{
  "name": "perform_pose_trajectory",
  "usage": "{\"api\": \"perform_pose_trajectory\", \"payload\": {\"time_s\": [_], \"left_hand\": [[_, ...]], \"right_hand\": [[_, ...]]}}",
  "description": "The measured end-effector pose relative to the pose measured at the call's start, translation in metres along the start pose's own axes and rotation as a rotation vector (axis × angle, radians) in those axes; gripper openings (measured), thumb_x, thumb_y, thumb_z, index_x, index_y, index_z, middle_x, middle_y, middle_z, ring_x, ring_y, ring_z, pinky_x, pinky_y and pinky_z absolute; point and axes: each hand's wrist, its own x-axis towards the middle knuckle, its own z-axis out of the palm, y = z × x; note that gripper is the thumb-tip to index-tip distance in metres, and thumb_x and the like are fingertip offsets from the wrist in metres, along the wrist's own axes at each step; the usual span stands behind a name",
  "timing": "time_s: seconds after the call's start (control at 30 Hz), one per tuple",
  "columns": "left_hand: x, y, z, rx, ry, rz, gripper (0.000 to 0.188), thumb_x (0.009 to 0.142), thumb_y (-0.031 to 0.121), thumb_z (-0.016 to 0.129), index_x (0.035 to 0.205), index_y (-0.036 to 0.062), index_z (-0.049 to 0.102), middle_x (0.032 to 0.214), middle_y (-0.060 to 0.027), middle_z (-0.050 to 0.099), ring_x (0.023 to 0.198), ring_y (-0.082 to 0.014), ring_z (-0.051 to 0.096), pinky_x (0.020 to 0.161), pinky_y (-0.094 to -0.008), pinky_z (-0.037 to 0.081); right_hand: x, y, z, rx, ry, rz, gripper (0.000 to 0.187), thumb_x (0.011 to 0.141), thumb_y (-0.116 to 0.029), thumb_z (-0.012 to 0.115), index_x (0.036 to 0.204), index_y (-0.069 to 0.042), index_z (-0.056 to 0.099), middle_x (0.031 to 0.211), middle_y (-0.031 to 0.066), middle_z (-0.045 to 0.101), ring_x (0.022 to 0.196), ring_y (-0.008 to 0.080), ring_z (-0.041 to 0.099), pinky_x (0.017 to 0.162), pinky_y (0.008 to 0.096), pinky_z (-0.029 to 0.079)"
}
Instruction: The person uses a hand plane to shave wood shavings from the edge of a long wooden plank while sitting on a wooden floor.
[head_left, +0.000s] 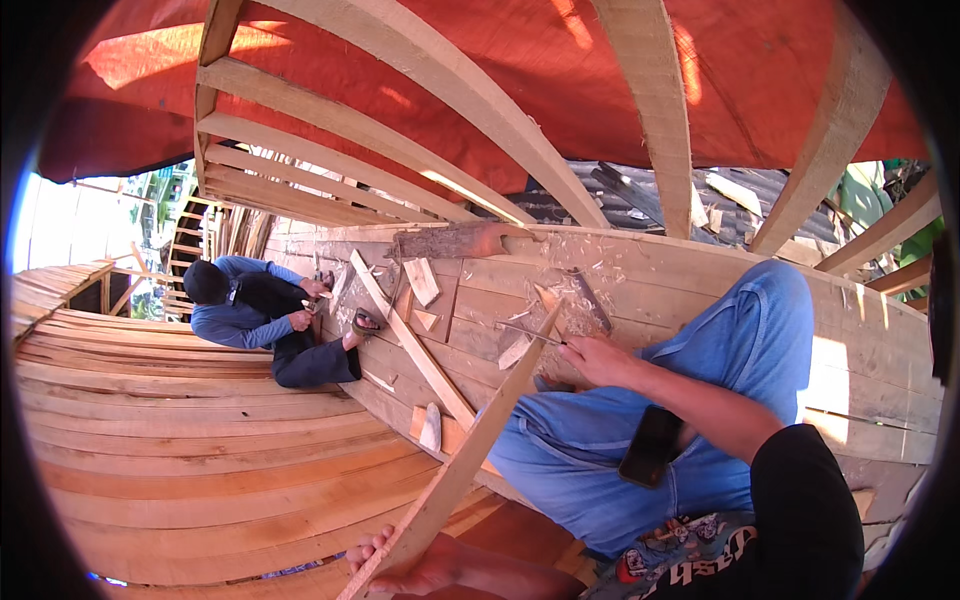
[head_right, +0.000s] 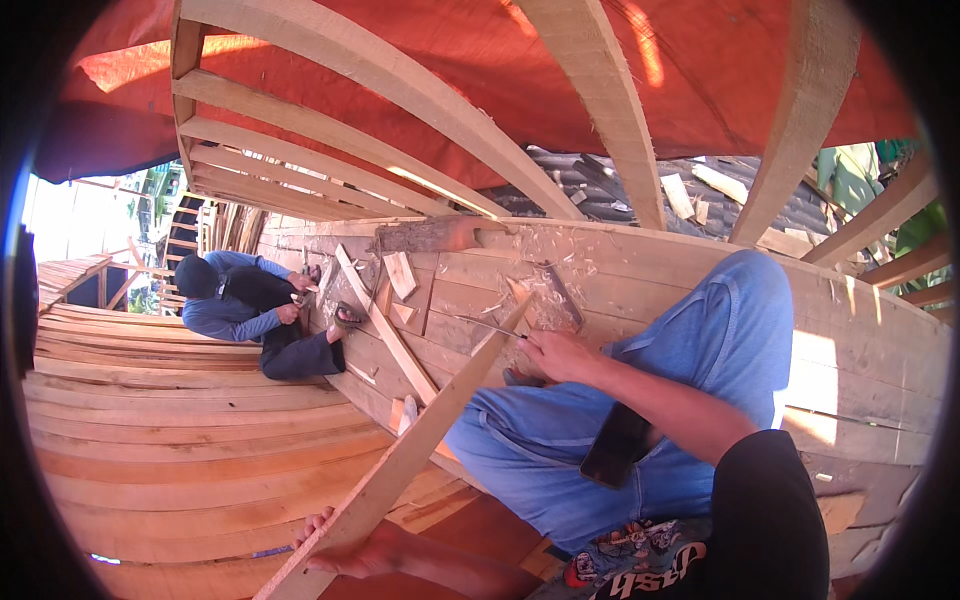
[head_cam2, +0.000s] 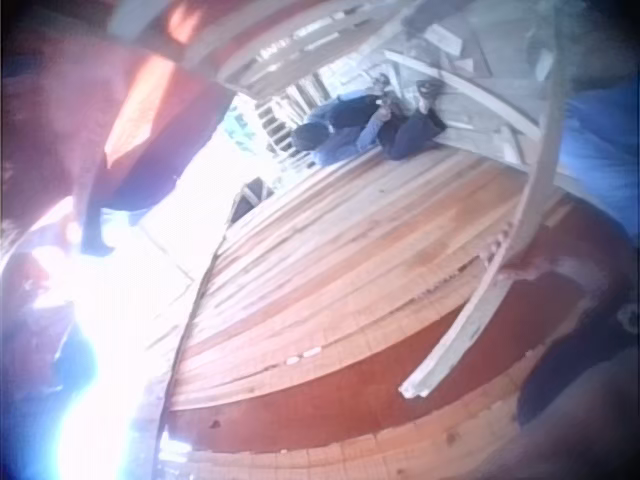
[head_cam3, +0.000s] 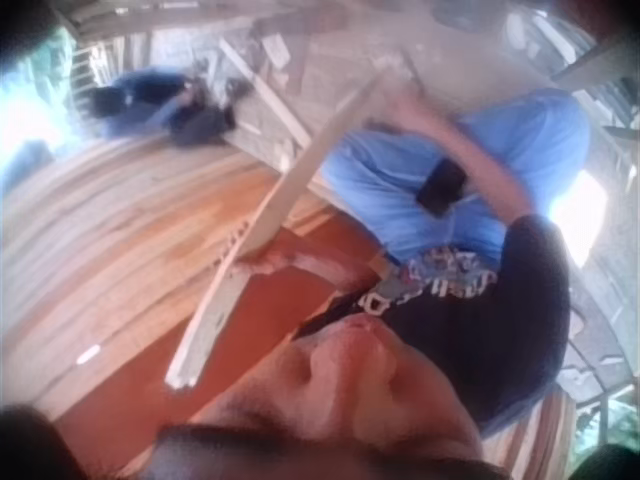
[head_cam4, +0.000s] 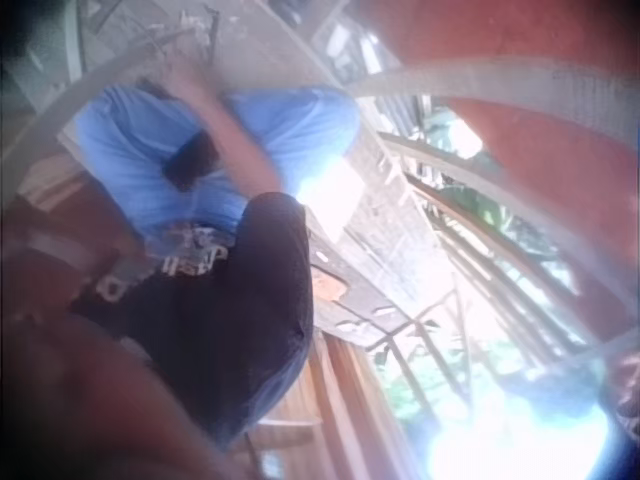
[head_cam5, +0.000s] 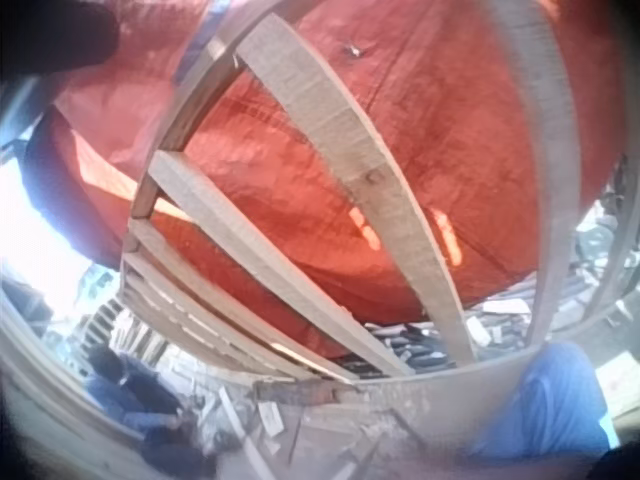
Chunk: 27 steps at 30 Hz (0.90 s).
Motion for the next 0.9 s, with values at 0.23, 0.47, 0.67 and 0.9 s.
{"api": "perform_pose_trajectory", "payload": {"time_s": [0.23, 0.47, 0.67, 0.9], "left_hand": [[0.004, 0.000, -0.002, -0.031, -0.052, -0.007, 0.035, 0.094, 0.036, 0.053, 0.106, 0.0044, 0.047, 0.090, -0.0029, 0.050, 0.083, -0.0138, 0.053, 0.078, -0.0257, 0.046], [-0.001, 0.005, 0.016, -0.099, 0.001, -0.075, 0.035, 0.094, 0.033, 0.051, 0.113, 0.0030, 0.048, 0.096, -0.0063, 0.053, 0.088, -0.0168, 0.054, 0.084, -0.0288, 0.046], [-0.005, -0.001, 0.023, -0.168, -0.126, -0.108, 0.037, 0.094, 0.031, 0.051, 0.118, 0.0021, 0.045, 0.098, -0.0059, 0.054, 0.094, -0.0200, 0.054, 0.091, -0.0353, 0.042], [-0.012, 0.011, 0.020, -0.235, -0.303, -0.130, 0.031, 0.096, 0.028, 0.047, 0.116, 0.0063, 0.040, 0.092, -0.0032, 0.047, 0.088, -0.0193, 0.050, 0.088, -0.0366, 0.040]], "right_hand": [[-0.012, -0.028, -0.006, 0.055, -0.069, 0.033, 0.044, 0.096, -0.039, 0.041, 0.088, 0.000, 0.058, 0.082, 0.0253, 0.062, 0.082, 0.0425, 0.061, 0.072, 0.0499, 0.047], [-0.031, -0.023, -0.001, 0.093, 0.001, 0.005, 0.042, 0.095, -0.037, 0.042, 0.085, 0.000, 0.058, 0.077, 0.0242, 0.061, 0.077, 0.0420, 0.061, 0.068, 0.0490, 0.046], [-0.030, -0.031, -0.006, 0.086, 0.001, -0.042, 0.039, 0.095, -0.034, 0.044, 0.084, 0.001, 0.056, 0.074, 0.0252, 0.060, 0.074, 0.0435, 0.060, 0.066, 0.0502, 0.046], [-0.025, -0.033, -0.007, 0.122, 0.056, -0.040, 0.038, 0.096, -0.033, 0.044, 0.085, 0.002, 0.055, 0.074, 0.0271, 0.059, 0.073, 0.0440, 0.060, 0.066, 0.0503, 0.046]]}}
